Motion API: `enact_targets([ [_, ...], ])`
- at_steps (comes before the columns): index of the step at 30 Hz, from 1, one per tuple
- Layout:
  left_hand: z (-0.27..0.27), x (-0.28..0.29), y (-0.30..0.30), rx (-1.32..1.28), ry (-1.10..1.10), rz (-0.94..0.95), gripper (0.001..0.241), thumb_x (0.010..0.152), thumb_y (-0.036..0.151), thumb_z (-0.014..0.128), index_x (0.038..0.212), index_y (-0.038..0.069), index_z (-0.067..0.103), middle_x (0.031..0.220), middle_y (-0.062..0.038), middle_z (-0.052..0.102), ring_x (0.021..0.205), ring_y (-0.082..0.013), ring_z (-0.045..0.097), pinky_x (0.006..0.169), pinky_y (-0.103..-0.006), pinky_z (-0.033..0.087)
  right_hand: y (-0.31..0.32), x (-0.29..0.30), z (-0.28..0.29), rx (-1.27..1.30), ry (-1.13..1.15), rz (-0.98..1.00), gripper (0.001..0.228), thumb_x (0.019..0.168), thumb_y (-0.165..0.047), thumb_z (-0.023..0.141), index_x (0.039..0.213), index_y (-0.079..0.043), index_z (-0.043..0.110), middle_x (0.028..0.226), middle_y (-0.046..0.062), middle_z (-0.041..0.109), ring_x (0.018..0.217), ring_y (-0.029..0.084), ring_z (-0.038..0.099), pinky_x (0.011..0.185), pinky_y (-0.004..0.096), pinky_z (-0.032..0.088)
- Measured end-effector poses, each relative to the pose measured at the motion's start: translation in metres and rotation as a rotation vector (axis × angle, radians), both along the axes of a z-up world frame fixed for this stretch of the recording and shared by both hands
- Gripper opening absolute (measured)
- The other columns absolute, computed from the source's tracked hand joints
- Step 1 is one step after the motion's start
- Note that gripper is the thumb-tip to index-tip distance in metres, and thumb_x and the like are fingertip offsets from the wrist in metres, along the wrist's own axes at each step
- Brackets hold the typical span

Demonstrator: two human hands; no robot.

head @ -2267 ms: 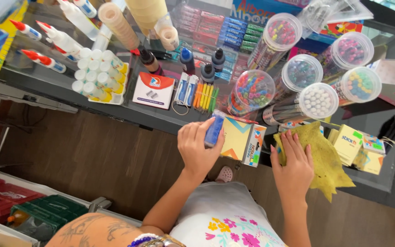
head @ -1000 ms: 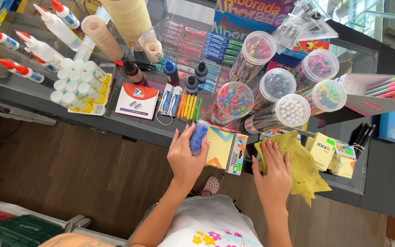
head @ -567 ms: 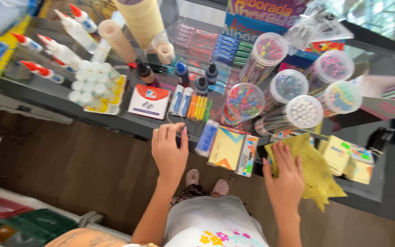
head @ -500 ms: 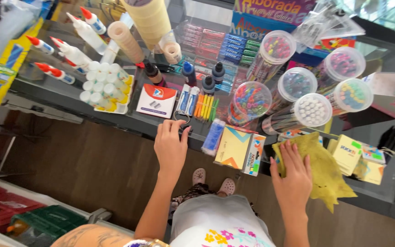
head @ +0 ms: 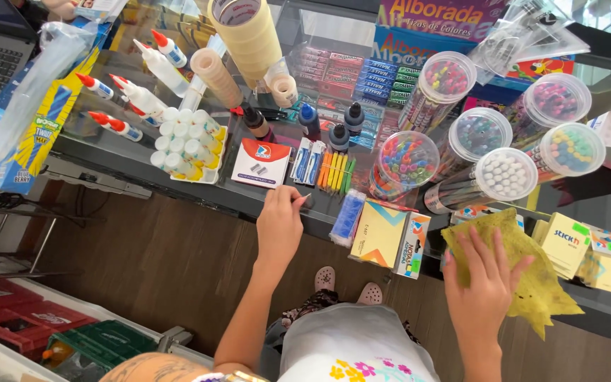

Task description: Organizing and bundling various stationery items like pens and markers using rubber bands and a cleaning cloth on a shop counter.

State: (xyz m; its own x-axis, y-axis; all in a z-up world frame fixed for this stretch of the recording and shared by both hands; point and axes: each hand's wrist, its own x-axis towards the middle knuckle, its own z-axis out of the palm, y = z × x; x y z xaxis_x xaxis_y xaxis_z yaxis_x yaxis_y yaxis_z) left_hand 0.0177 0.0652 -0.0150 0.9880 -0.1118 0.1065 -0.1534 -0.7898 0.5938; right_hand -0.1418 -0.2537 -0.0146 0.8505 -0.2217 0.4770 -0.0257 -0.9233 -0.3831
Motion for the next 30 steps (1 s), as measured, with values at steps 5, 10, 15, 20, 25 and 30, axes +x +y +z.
enact_targets([
  [5, 0.055, -0.050, -0.025, -0.597, 0.206, -0.204, 0.012, 0.111, 0.017, 0.059, 0.102, 0.010, 0.064, 0.077, -0.001, 0.068, 0.058, -0.0095, 0.059, 0.051, -0.0235, 0.047, 0.031, -0.006, 0.052, 0.309, -0.043, 0.151, 0.035, 0.104, -0.014, 0.072, 0.138, -0.004, 0.070, 0.147, 0.015, 0.072, 0.151, 0.037, 0.061, 0.139, 0.055, 0.025],
  [10, 0.064, -0.089, -0.070, -0.648, 0.024, -0.505, 0.010, 0.105, 0.020, 0.071, 0.102, 0.010, 0.071, 0.091, -0.006, 0.076, 0.073, -0.0212, 0.069, 0.073, -0.0345, 0.055, 0.058, 0.007, 0.067, 0.872, 0.386, 0.440, 0.083, 0.080, -0.051, 0.078, 0.148, -0.007, 0.063, 0.154, 0.006, 0.069, 0.137, 0.018, 0.068, 0.117, 0.037, 0.054],
  [15, 0.049, -0.091, -0.065, -1.204, 0.537, -0.462, 0.011, 0.112, 0.017, 0.064, 0.107, 0.007, 0.061, 0.081, -0.002, 0.062, 0.067, -0.0087, 0.057, 0.063, -0.0222, 0.051, 0.060, 0.009, 0.060, 0.912, 0.350, 0.421, 0.032, 0.103, -0.027, 0.064, 0.088, -0.009, 0.085, 0.107, 0.009, 0.090, 0.101, 0.020, 0.084, 0.091, 0.032, 0.062],
  [20, 0.047, -0.089, -0.055, -1.460, 0.909, -0.704, 0.016, 0.115, 0.023, 0.058, 0.120, 0.009, 0.051, 0.085, -0.001, 0.052, 0.075, -0.0097, 0.048, 0.074, -0.0225, 0.038, 0.060, 0.006, 0.051, 1.770, 0.082, 0.606, 0.043, 0.108, -0.030, 0.062, 0.069, -0.012, 0.057, 0.070, 0.005, 0.060, 0.080, 0.026, 0.058, 0.086, 0.043, 0.046],
  [25, 0.053, -0.085, -0.042, -1.500, 0.994, -0.752, 0.022, 0.111, 0.023, 0.063, 0.119, 0.008, 0.049, 0.091, 0.000, 0.052, 0.078, -0.0105, 0.044, 0.076, -0.0246, 0.037, 0.073, 0.001, 0.049, 1.962, -0.093, 0.514, 0.038, 0.113, -0.032, 0.057, 0.081, -0.011, 0.054, 0.080, 0.005, 0.049, 0.081, 0.023, 0.049, 0.076, 0.037, 0.041],
  [30, 0.052, -0.093, -0.047, -1.337, 0.974, -0.660, 0.022, 0.110, 0.013, 0.068, 0.113, 0.011, 0.047, 0.093, 0.004, 0.057, 0.075, -0.0031, 0.045, 0.066, -0.0179, 0.036, 0.074, -0.004, 0.057, 1.803, -0.125, 0.622, 0.039, 0.112, -0.033, 0.063, 0.082, -0.008, 0.061, 0.079, 0.009, 0.055, 0.075, 0.024, 0.058, 0.081, 0.042, 0.053],
])
